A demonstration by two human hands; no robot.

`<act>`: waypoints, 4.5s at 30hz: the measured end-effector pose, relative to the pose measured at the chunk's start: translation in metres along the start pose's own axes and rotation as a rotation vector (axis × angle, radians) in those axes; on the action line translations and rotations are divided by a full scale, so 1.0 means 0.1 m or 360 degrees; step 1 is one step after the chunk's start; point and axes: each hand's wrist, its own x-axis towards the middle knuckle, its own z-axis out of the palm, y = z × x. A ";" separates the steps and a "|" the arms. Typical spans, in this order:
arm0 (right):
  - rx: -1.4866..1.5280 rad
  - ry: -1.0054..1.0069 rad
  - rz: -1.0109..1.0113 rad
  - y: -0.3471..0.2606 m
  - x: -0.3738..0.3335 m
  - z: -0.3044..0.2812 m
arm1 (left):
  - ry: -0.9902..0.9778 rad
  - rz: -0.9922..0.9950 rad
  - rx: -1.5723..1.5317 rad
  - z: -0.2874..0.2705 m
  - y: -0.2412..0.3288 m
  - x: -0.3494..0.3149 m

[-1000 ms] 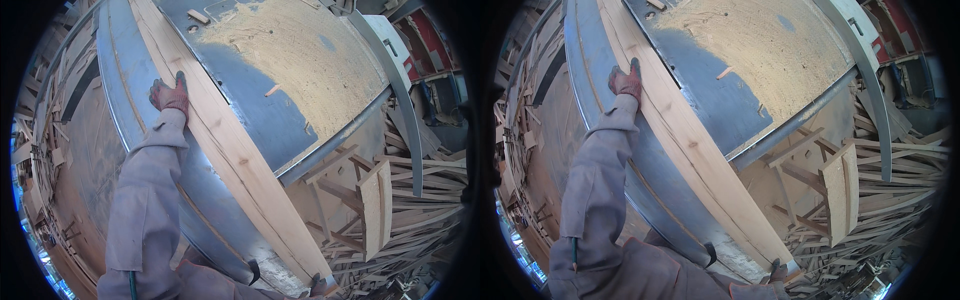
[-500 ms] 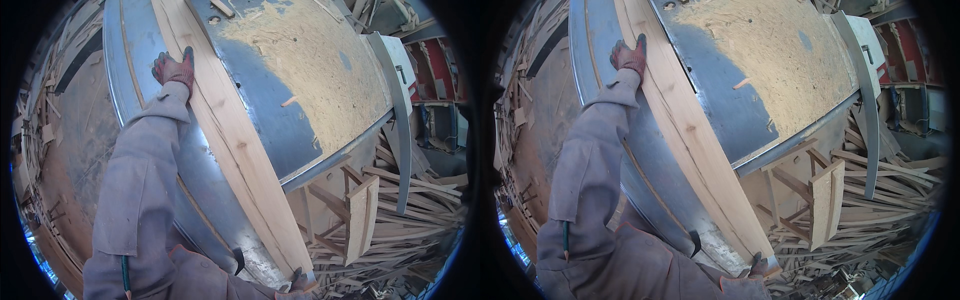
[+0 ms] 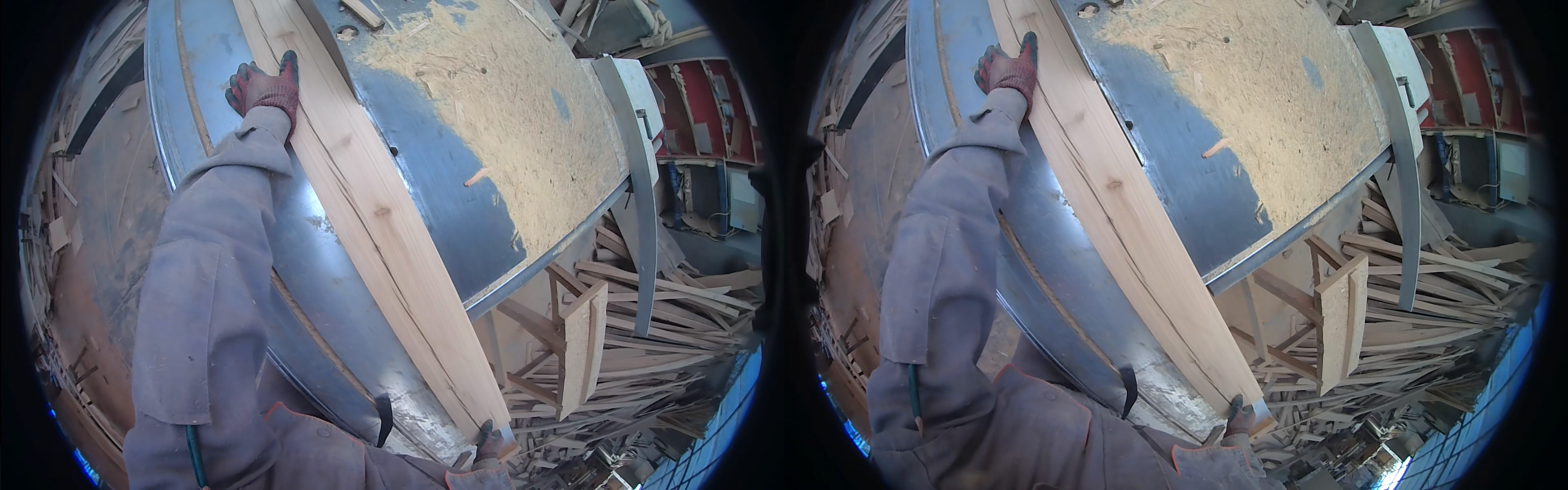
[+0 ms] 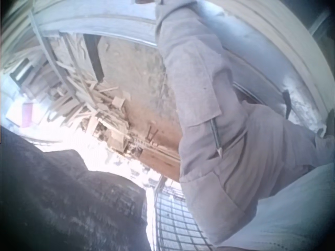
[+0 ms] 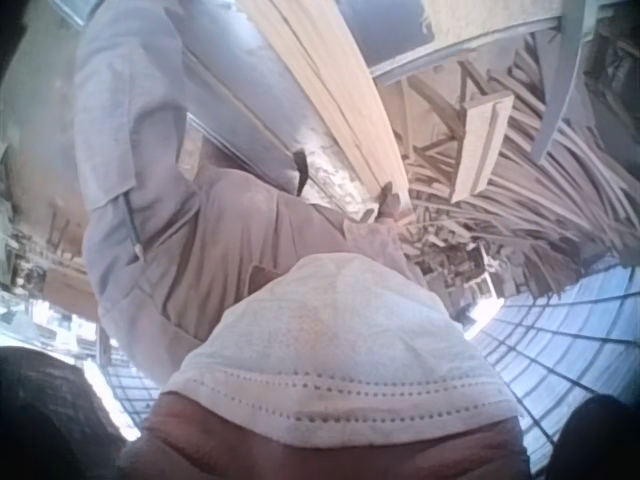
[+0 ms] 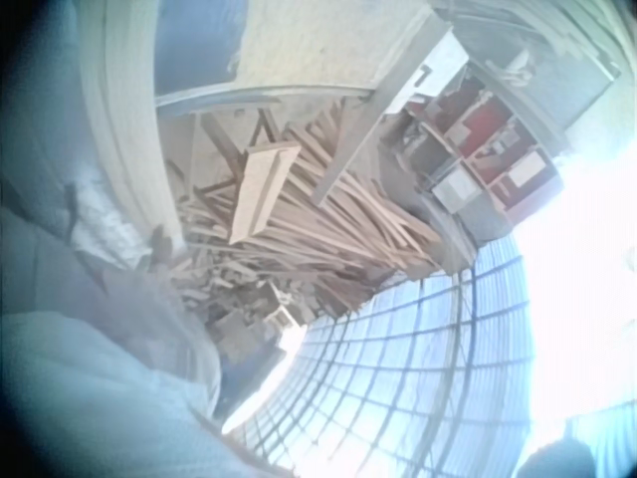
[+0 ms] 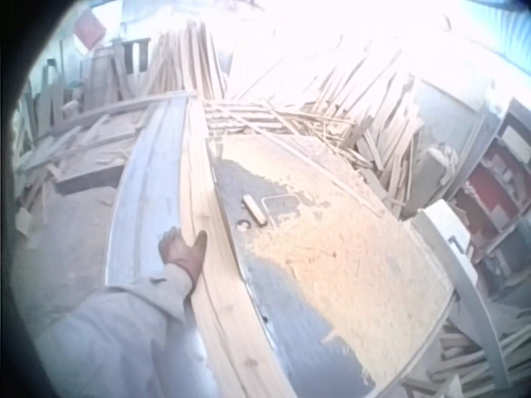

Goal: The person picks up long wooden planks from a pile, carries them to a metal table, and places them on the table. They repeat this process several times, moving planks one at a time and stacking them on the table.

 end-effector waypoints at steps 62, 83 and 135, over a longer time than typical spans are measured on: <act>-0.0937 -0.0372 -0.0359 -1.41 -0.23 1.02 | -0.0363 0.0364 0.0228 -0.65 -0.32 -1.27; -0.0875 -0.0264 -0.0540 -2.69 -0.72 1.70 | -0.0295 0.0356 0.0216 -0.28 -0.29 0.02; -0.0880 -0.0386 -0.0282 -4.49 -1.18 3.09 | -0.0053 0.0700 0.0181 0.69 -0.48 2.44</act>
